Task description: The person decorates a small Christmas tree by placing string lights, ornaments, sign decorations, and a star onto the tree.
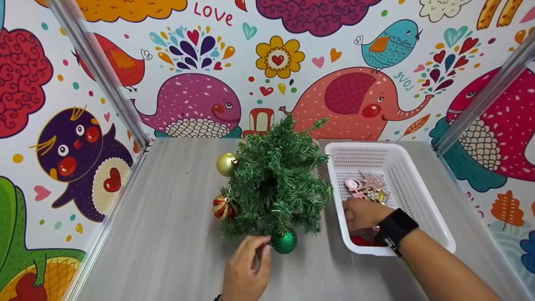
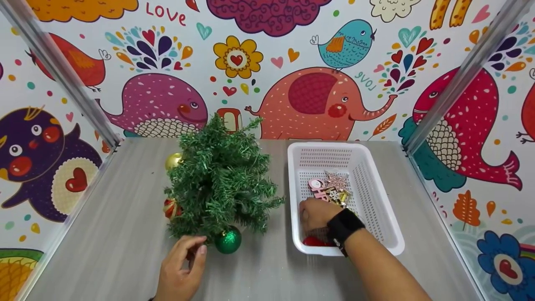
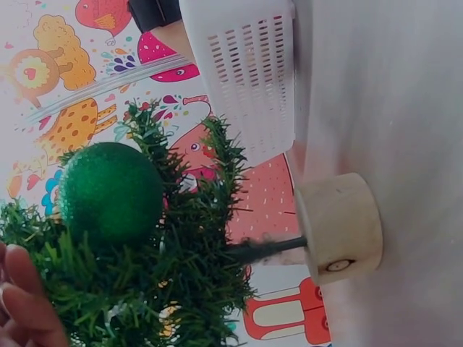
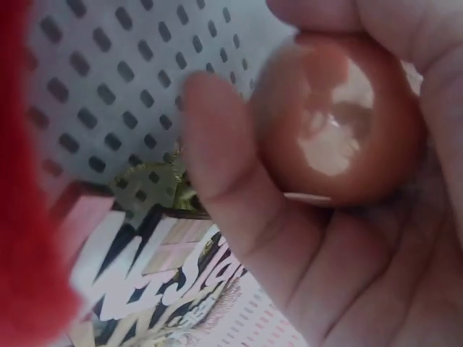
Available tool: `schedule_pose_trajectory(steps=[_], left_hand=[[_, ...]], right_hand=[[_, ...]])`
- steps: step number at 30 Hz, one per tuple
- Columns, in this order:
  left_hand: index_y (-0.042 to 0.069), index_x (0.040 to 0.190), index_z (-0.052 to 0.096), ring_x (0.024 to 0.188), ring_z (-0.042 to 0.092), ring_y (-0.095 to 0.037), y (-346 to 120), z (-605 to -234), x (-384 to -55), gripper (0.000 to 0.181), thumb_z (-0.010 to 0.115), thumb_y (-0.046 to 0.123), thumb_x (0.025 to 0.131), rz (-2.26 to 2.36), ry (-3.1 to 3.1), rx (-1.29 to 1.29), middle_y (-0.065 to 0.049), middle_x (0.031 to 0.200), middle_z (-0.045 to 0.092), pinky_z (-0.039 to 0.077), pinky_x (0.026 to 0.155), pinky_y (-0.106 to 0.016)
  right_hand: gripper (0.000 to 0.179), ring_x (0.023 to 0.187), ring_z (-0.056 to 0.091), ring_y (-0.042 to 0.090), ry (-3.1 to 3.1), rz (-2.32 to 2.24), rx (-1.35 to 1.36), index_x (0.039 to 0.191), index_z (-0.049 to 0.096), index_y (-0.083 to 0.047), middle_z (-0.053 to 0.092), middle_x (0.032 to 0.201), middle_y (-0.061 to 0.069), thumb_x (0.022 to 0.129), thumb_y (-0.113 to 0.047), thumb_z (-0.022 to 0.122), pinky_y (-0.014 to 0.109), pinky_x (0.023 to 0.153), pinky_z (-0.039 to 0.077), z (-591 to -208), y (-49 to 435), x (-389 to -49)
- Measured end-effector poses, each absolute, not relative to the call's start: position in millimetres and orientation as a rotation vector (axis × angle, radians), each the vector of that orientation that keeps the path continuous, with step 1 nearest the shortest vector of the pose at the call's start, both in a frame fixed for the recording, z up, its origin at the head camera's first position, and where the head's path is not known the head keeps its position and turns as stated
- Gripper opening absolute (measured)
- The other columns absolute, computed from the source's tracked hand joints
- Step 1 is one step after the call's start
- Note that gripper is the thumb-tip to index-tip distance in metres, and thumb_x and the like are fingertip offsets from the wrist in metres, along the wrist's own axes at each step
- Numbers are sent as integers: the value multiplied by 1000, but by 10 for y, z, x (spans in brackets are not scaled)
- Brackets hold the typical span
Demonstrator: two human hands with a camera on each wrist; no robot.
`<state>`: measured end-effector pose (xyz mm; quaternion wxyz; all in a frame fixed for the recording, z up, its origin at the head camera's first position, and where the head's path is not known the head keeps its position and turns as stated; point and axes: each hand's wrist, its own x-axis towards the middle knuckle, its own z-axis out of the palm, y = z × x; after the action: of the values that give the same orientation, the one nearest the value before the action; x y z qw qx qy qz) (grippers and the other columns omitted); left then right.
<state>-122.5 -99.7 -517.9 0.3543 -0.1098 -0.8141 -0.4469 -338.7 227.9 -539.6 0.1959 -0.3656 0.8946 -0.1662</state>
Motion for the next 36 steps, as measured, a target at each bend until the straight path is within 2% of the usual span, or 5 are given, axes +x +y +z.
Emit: schedule_pose_trajectory(steps=[6,16,26,31,36], left_hand=[[10,109,70,65,47,3,-1001,-5167,-1234,35,76,-12,82,-1123,-2080,-332,9,87,62,39,58,-7],[10,113,70,67,50,2,-920,-5104,-1232,34,75,-8,85,-1124,-2049,-423,6,89,64,42,58,-9],[12,115,71,67,56,0,-724,-4981,-1305,13,67,12,102,-1052,-2053,-658,6,85,67,44,62,-7],[10,121,71,65,59,1,-614,-4893,-1341,27,75,19,97,-1080,-2083,-710,6,82,68,46,62,-6],[12,111,76,61,60,2,-569,-4872,-1353,22,77,4,90,-1028,-2066,-688,6,80,73,46,60,-6]], right_hand=[[18,67,44,4,2503,-691,-1071,84,58,-10,42,71,-11,79,-2,73,22,63,35,-5243,2309,-3339],[24,90,64,14,2711,-1238,-952,108,67,-15,69,104,4,90,-5,80,25,76,58,-4588,2248,-2982],[32,98,71,20,1950,-1980,-1345,115,58,9,69,109,10,85,22,59,28,77,63,-4142,1861,-2224],[35,103,70,21,1596,-2051,-1546,117,55,12,66,116,13,82,18,56,33,83,63,-4232,1616,-1988],[45,106,67,26,1516,-2004,-1701,118,54,12,62,112,22,75,21,57,34,79,62,-4367,1452,-1827]])
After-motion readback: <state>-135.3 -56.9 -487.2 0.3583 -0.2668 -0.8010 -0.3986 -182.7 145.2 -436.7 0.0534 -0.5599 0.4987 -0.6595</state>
